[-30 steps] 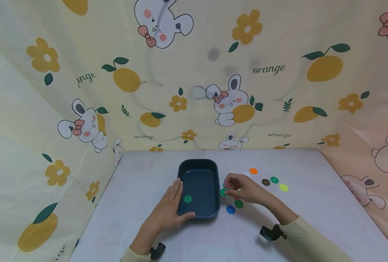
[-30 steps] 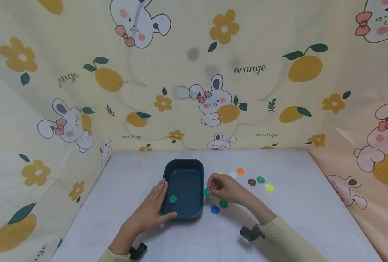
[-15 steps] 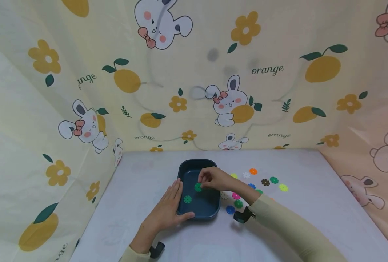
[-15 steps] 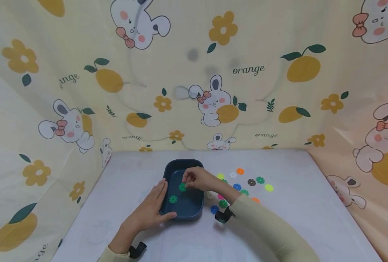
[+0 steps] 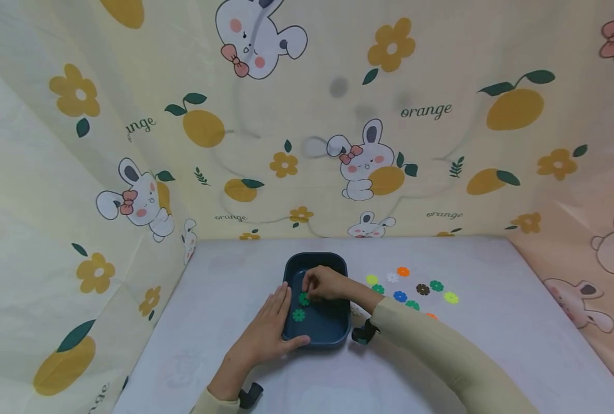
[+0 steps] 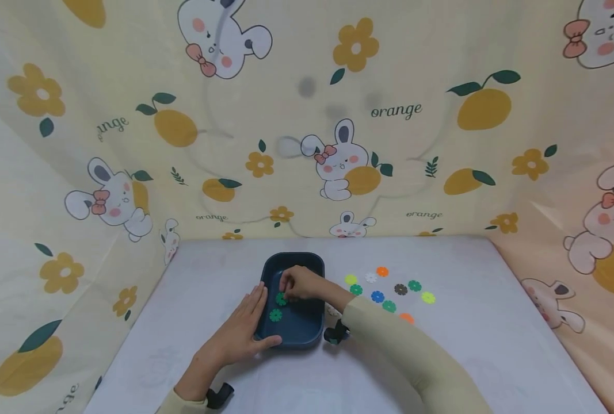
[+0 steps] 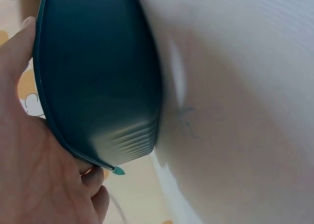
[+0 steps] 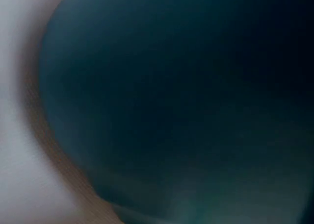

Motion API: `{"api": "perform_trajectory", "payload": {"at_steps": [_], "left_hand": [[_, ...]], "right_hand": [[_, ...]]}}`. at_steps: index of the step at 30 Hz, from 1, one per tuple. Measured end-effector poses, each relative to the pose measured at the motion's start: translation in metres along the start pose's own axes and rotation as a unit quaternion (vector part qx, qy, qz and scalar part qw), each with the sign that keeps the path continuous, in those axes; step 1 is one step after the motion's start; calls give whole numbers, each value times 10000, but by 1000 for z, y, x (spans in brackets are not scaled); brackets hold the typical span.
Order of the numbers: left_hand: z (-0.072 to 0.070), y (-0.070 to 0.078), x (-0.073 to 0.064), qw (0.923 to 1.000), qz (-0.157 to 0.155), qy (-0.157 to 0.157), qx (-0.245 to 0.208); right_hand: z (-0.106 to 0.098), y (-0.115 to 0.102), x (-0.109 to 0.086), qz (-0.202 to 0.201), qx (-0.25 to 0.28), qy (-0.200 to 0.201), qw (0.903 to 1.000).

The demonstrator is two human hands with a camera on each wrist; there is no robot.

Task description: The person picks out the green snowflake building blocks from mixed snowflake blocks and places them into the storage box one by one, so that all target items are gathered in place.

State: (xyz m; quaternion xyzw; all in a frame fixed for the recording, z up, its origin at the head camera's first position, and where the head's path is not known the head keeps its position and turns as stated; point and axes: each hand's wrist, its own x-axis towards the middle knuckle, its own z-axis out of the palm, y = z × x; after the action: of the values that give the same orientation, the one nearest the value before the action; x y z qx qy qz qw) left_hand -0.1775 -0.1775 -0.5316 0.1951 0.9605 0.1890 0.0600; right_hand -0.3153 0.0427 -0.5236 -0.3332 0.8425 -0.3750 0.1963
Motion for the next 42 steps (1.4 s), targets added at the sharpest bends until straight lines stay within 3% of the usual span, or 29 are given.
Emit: {"api": "perform_trajectory", "payload": {"at_steps": [10, 17, 23, 30, 34, 42], "left_hand": [[0, 4, 1, 10000, 86, 46, -14], [0, 5, 2, 10000, 71, 4, -36], [1, 5, 2, 10000, 49, 3, -12], [1, 5, 1, 10000, 13, 37, 50], [1, 5, 1, 10000, -14, 16, 29], [2, 3, -1, 10000, -77, 24, 33]], "right_hand": [[7, 3, 7, 29, -258, 23, 9997], [-5, 1, -5, -322, -513, 453, 9971], [-39, -4, -39, -356, -586, 788, 9945], [-65, 10, -92, 71, -595, 832, 9947], [-63, 26, -121, 312, -591, 831, 9943], [-38, 56, -164, 658, -547, 1080, 9905]]}}
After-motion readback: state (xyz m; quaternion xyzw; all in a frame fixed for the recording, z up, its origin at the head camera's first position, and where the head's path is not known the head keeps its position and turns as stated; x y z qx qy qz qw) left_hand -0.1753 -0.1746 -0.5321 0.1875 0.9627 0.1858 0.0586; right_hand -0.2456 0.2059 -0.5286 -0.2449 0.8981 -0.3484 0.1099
